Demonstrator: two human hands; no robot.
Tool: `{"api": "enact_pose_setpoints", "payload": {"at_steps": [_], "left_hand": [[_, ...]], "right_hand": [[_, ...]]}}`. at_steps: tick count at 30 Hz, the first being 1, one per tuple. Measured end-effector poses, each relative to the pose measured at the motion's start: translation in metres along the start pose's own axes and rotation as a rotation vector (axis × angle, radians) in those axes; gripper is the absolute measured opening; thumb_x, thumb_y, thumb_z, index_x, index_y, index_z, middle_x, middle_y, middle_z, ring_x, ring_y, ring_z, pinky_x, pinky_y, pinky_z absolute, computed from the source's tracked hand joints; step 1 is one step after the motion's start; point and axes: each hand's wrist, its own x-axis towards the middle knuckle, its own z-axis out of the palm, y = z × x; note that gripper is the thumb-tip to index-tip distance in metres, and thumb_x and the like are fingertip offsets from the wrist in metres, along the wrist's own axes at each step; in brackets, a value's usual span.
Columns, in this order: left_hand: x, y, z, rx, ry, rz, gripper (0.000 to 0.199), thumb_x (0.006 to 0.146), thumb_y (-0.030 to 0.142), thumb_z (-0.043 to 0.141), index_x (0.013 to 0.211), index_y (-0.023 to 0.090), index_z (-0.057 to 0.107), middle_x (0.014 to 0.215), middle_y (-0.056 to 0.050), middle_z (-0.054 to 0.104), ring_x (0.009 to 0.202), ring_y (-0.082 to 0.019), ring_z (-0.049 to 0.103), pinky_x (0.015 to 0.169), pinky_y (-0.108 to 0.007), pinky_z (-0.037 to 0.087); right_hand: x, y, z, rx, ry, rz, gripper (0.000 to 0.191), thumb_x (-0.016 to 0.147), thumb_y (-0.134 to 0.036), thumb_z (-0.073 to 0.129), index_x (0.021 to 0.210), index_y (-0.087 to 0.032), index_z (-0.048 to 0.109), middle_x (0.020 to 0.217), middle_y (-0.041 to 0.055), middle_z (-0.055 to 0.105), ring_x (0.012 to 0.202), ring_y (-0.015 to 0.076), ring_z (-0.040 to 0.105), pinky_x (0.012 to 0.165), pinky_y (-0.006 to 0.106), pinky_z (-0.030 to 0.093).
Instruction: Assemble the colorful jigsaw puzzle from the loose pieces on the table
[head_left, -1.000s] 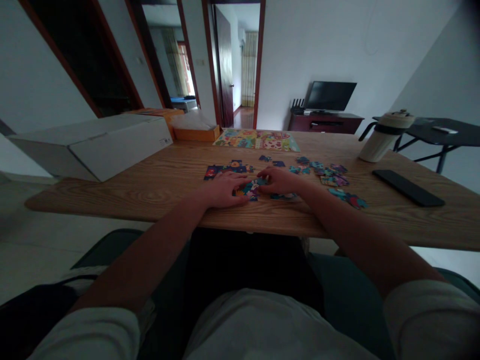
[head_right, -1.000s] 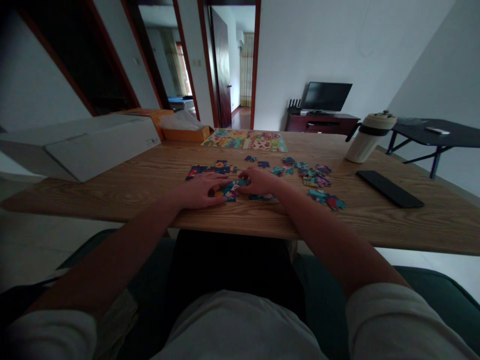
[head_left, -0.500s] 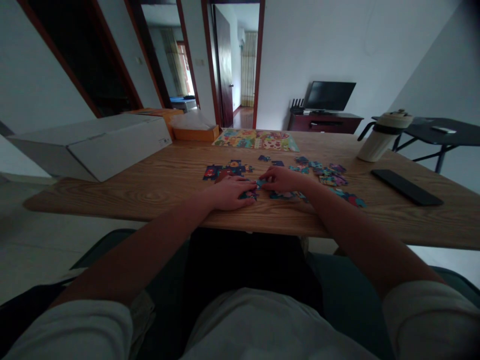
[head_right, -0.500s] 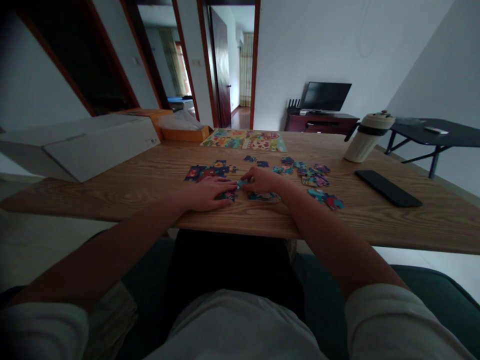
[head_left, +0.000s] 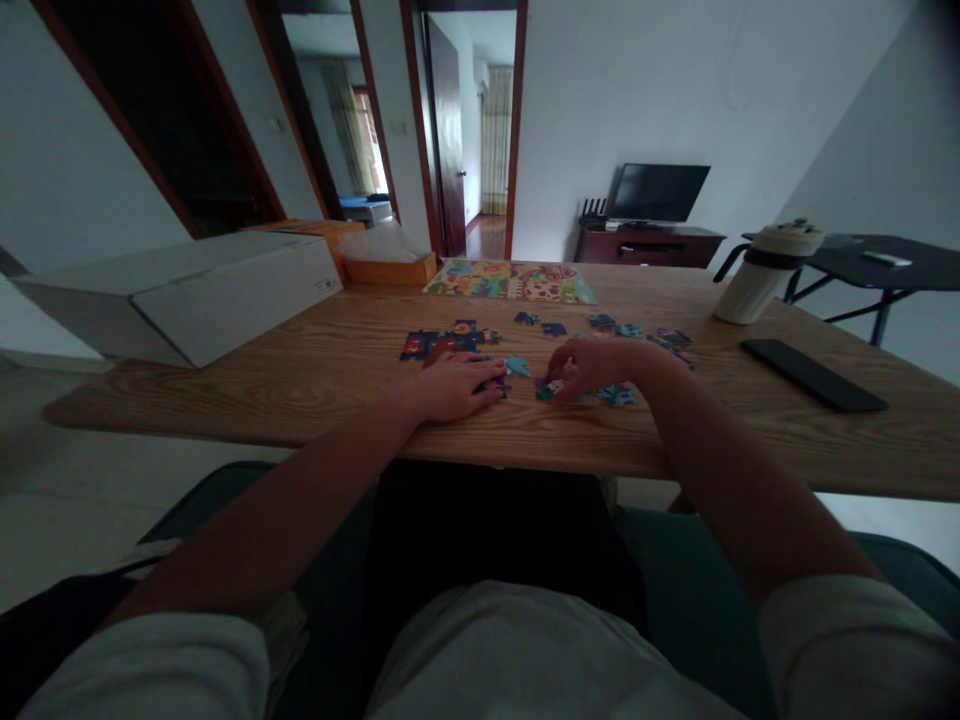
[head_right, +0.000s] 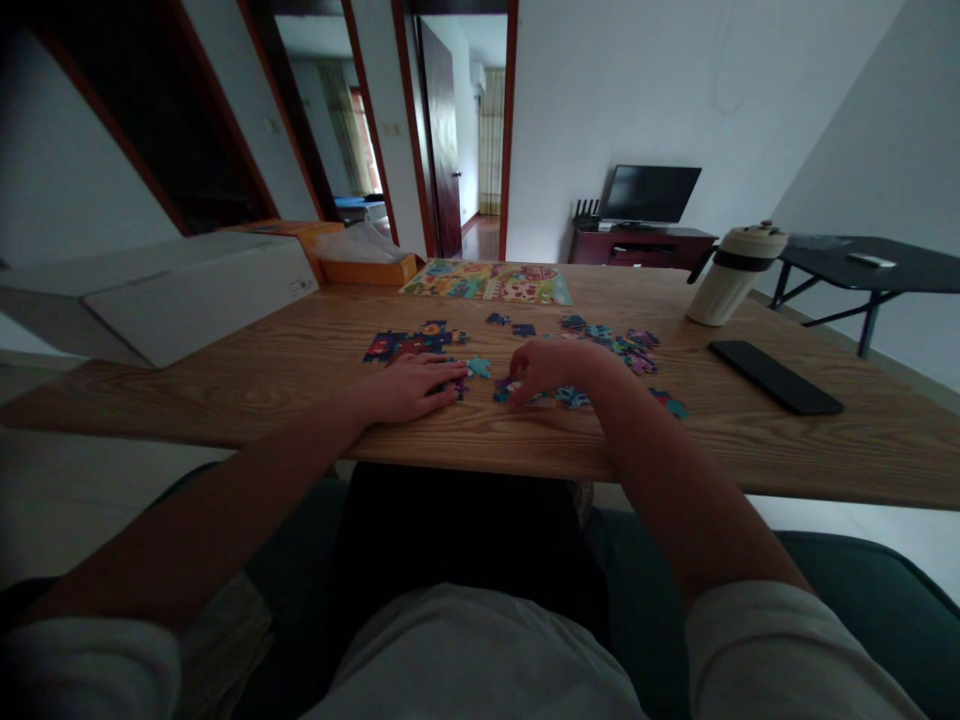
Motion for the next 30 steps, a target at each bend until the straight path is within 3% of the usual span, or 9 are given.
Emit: {"api": "enact_pose_setpoints", "payload": {"at_steps": [5, 10, 16, 20, 30], "left_hand": [[-0.002, -0.004, 0.000, 0.000, 0.038, 0.039, 0.054, 0.108, 0.053, 0.037, 0.151, 0.025, 0.056, 0.152, -0.008, 0.059, 0.142, -0.029, 0.050, 0.119, -0.044, 0.029], [-0.003, -0.006, 0.002, -0.014, 0.095, 0.070, 0.050, 0.106, 0.052, 0.042, 0.145, 0.025, 0.060, 0.144, -0.009, 0.066, 0.134, -0.030, 0.056, 0.114, -0.045, 0.036], [-0.003, -0.007, 0.003, -0.032, 0.141, 0.081, 0.047, 0.105, 0.049, 0.048, 0.142, 0.026, 0.063, 0.139, -0.010, 0.068, 0.131, -0.030, 0.058, 0.114, -0.047, 0.036], [-0.004, -0.006, 0.001, -0.063, 0.142, 0.164, 0.041, 0.105, 0.044, 0.049, 0.138, 0.027, 0.067, 0.140, -0.007, 0.069, 0.131, -0.027, 0.058, 0.115, -0.044, 0.035], [-0.006, -0.007, 0.003, -0.043, 0.127, 0.166, 0.042, 0.106, 0.046, 0.051, 0.140, 0.030, 0.068, 0.144, -0.008, 0.065, 0.132, -0.029, 0.058, 0.114, -0.045, 0.037]], "right_hand": [[0.007, -0.012, 0.008, -0.003, 0.028, -0.067, 0.054, 0.075, -0.047, 0.083, 0.122, -0.024, 0.075, 0.119, 0.0095, 0.075, 0.100, 0.0282, 0.072, 0.087, 0.034, 0.054], [0.017, -0.022, 0.018, 0.009, 0.134, -0.191, 0.052, 0.078, -0.046, 0.079, 0.123, -0.021, 0.073, 0.115, 0.0098, 0.076, 0.096, 0.0249, 0.071, 0.084, 0.031, 0.053], [0.021, -0.030, 0.022, 0.016, 0.145, -0.265, 0.047, 0.081, -0.049, 0.075, 0.118, -0.020, 0.077, 0.100, 0.0079, 0.078, 0.084, 0.0221, 0.070, 0.073, 0.029, 0.050], [0.020, -0.028, 0.020, 0.029, 0.122, -0.316, 0.046, 0.085, -0.049, 0.073, 0.121, -0.021, 0.078, 0.096, 0.0068, 0.078, 0.080, 0.0209, 0.069, 0.071, 0.028, 0.049], [0.017, -0.029, 0.018, -0.051, 0.134, -0.299, 0.042, 0.091, -0.049, 0.065, 0.123, -0.026, 0.080, 0.088, 0.0059, 0.079, 0.073, 0.0199, 0.068, 0.068, 0.029, 0.045]]}}
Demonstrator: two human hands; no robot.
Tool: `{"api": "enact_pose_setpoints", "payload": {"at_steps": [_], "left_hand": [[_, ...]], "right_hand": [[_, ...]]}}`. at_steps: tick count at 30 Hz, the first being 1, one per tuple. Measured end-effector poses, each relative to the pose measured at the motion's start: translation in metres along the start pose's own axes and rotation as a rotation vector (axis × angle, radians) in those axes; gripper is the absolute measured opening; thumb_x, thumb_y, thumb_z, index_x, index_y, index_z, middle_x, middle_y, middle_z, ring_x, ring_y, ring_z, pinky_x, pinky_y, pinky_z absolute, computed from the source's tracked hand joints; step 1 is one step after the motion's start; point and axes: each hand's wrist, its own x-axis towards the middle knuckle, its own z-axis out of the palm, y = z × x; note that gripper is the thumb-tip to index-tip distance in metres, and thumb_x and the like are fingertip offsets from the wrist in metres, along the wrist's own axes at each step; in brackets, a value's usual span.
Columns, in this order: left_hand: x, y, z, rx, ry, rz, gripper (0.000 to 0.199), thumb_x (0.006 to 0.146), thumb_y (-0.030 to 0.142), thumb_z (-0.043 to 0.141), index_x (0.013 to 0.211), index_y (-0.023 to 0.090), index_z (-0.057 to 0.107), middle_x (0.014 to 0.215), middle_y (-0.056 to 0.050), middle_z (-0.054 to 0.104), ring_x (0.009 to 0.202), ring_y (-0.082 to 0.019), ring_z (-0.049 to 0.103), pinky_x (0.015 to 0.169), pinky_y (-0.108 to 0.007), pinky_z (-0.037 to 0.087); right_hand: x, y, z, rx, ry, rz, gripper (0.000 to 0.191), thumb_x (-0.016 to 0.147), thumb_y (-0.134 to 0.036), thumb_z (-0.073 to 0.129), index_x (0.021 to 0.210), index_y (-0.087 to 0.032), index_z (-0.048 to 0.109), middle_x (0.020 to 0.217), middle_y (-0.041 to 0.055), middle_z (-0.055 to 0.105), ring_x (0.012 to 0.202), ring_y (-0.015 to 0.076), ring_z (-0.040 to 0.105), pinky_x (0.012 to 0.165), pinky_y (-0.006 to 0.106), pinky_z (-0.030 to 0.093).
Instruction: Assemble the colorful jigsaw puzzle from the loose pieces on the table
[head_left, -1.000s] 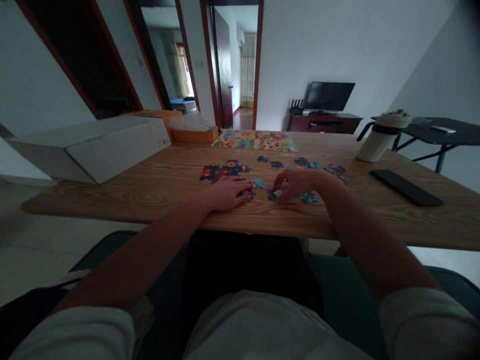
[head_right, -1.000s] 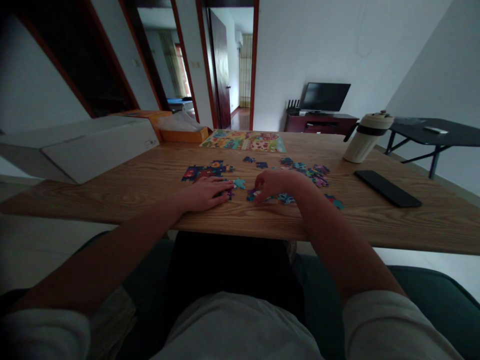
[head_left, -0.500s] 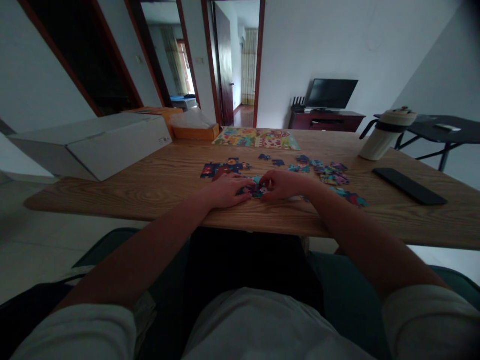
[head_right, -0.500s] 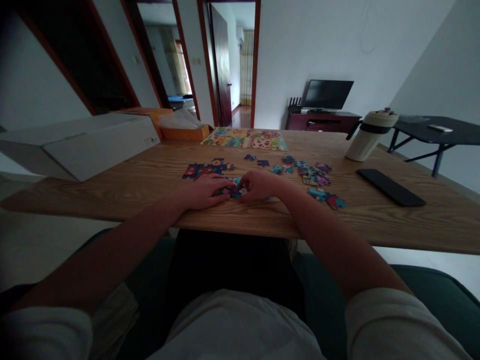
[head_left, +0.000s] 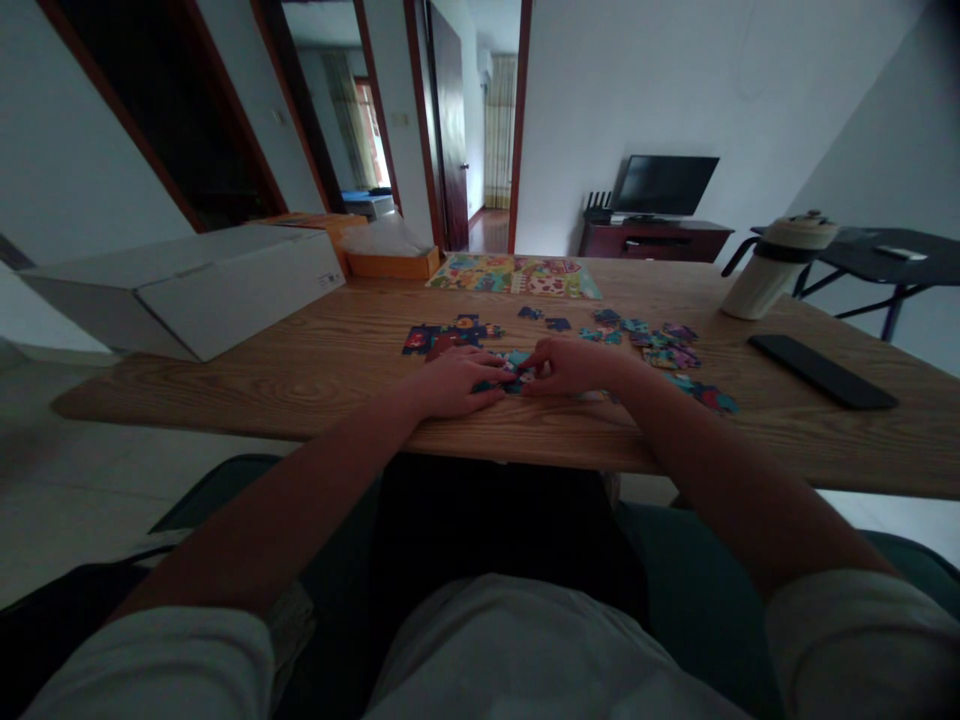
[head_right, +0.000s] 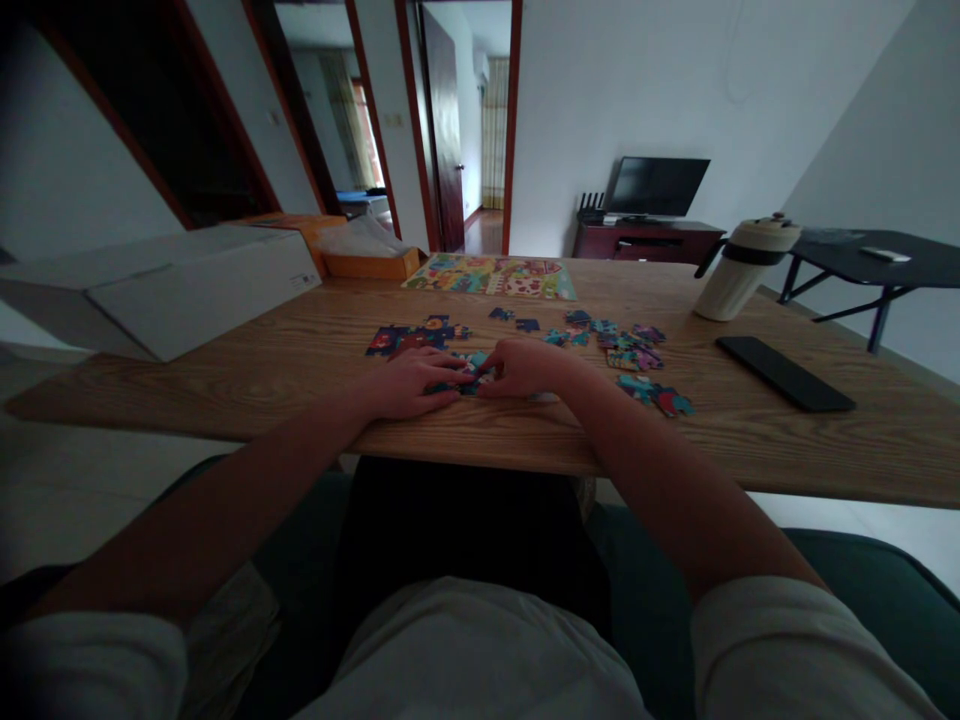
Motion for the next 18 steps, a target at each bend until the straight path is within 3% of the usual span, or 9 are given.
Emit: {"api": "enact_pose_setpoints", "payload": {"at_steps": [6, 13, 18], "left_hand": [[-0.001, 0.000, 0.001, 0.012, 0.000, -0.005, 0.042, 0.106, 0.047, 0.050, 0.142, 0.034, 0.066, 0.147, -0.007, 0.062, 0.132, -0.029, 0.058, 0.115, -0.045, 0.037], [0.001, 0.001, -0.003, -0.018, 0.025, -0.061, 0.043, 0.105, 0.046, 0.050, 0.139, 0.026, 0.069, 0.145, -0.011, 0.064, 0.132, -0.030, 0.058, 0.116, -0.047, 0.036], [0.001, 0.001, -0.004, -0.006, 0.004, -0.038, 0.043, 0.104, 0.046, 0.051, 0.139, 0.027, 0.069, 0.144, -0.010, 0.064, 0.132, -0.030, 0.058, 0.115, -0.046, 0.039]], "right_hand": [[-0.003, -0.008, -0.002, -0.066, 0.028, 0.041, 0.043, 0.087, -0.050, 0.066, 0.121, -0.029, 0.081, 0.097, 0.0072, 0.080, 0.081, 0.0238, 0.070, 0.070, 0.031, 0.047], [-0.003, -0.019, 0.002, -0.150, 0.086, 0.075, 0.044, 0.086, -0.050, 0.066, 0.118, -0.023, 0.079, 0.101, 0.0111, 0.079, 0.085, 0.0268, 0.071, 0.070, 0.032, 0.047], [-0.004, -0.021, 0.001, -0.160, 0.079, 0.093, 0.045, 0.089, -0.053, 0.062, 0.117, -0.022, 0.079, 0.100, 0.0123, 0.079, 0.086, 0.0275, 0.072, 0.073, 0.034, 0.048]]}}
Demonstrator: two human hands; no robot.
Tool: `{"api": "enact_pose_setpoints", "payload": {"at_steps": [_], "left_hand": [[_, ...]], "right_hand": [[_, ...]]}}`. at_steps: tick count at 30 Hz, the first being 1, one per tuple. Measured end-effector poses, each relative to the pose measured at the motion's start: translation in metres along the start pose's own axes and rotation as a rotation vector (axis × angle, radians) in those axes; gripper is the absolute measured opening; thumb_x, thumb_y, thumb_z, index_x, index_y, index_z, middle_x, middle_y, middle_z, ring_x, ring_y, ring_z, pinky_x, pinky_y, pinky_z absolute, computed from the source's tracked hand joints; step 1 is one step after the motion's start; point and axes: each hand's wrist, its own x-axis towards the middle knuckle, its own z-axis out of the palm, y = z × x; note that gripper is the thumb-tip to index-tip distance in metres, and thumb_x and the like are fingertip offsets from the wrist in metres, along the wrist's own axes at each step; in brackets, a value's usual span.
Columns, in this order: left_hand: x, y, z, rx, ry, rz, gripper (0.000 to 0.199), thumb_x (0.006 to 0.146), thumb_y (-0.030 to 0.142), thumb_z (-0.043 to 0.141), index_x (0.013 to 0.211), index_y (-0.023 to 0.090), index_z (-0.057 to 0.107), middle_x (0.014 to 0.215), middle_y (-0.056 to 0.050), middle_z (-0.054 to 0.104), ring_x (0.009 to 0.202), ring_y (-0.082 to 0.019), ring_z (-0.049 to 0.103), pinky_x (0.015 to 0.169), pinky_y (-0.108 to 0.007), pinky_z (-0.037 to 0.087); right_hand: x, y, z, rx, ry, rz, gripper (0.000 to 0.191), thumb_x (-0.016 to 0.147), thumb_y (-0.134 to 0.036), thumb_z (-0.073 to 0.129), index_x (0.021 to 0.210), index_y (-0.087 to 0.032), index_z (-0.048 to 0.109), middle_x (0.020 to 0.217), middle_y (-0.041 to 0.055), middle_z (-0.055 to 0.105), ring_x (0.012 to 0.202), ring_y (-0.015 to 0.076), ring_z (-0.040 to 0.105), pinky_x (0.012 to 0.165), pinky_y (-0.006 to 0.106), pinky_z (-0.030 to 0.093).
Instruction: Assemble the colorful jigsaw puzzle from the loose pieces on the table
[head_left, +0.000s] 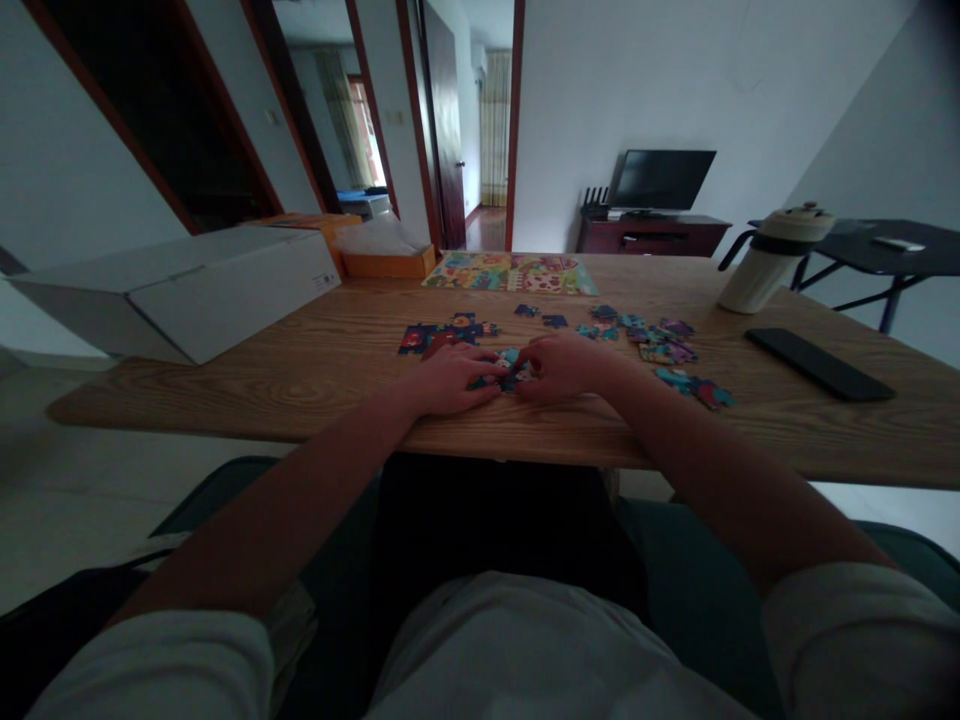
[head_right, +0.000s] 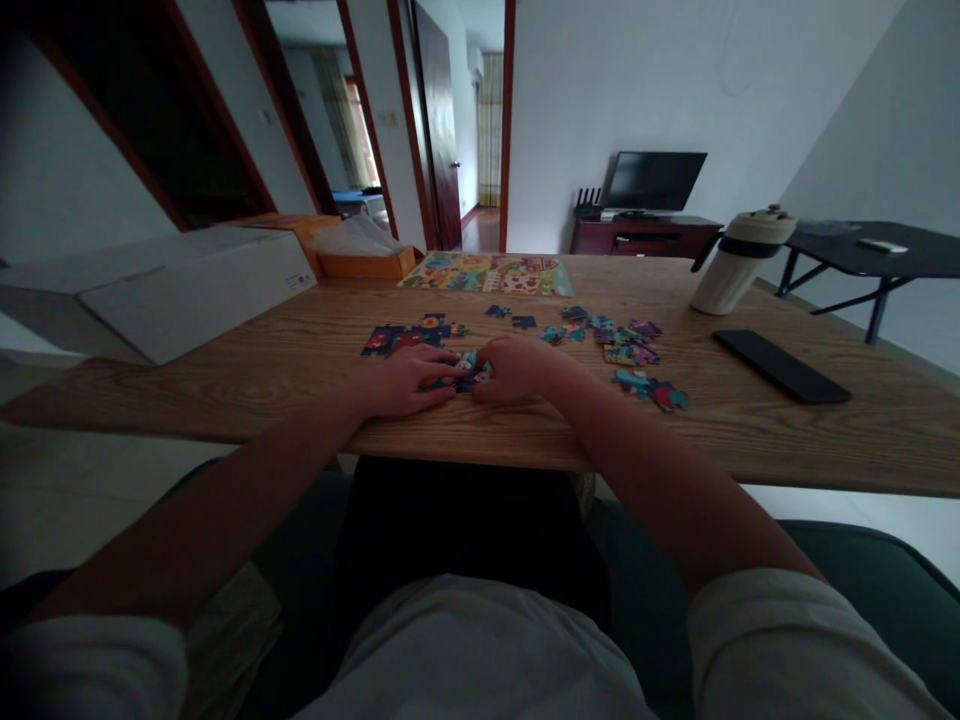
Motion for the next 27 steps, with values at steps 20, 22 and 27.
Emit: {"api": "enact_pose_setpoints", "payload": {"at_steps": [20, 22, 27], "left_hand": [[-0.002, -0.001, -0.004, -0.007, -0.048, -0.036, 0.041, 0.104, 0.045, 0.051, 0.139, 0.030, 0.069, 0.145, -0.006, 0.065, 0.132, -0.027, 0.058, 0.116, -0.043, 0.036], [-0.003, -0.003, -0.004, -0.017, -0.051, -0.041, 0.042, 0.104, 0.044, 0.052, 0.139, 0.030, 0.069, 0.145, -0.006, 0.065, 0.133, -0.027, 0.058, 0.117, -0.042, 0.035], [-0.008, -0.008, -0.006, -0.040, -0.060, -0.050, 0.041, 0.103, 0.042, 0.054, 0.139, 0.030, 0.069, 0.146, -0.006, 0.064, 0.133, -0.027, 0.058, 0.117, -0.042, 0.036]], "right_hand": [[-0.019, 0.074, -0.015, 0.187, -0.181, 0.224, 0.063, 0.070, -0.064, 0.083, 0.118, -0.023, 0.077, 0.109, 0.0097, 0.078, 0.082, 0.0253, 0.073, 0.071, 0.034, 0.055], [-0.020, 0.077, -0.014, 0.149, -0.243, 0.236, 0.057, 0.067, -0.061, 0.086, 0.110, -0.024, 0.078, 0.101, 0.0084, 0.079, 0.078, 0.0253, 0.072, 0.067, 0.034, 0.054], [-0.016, 0.060, -0.010, 0.095, -0.262, 0.275, 0.047, 0.067, -0.053, 0.088, 0.102, -0.023, 0.078, 0.094, 0.0080, 0.078, 0.081, 0.0279, 0.073, 0.068, 0.036, 0.053]]}}
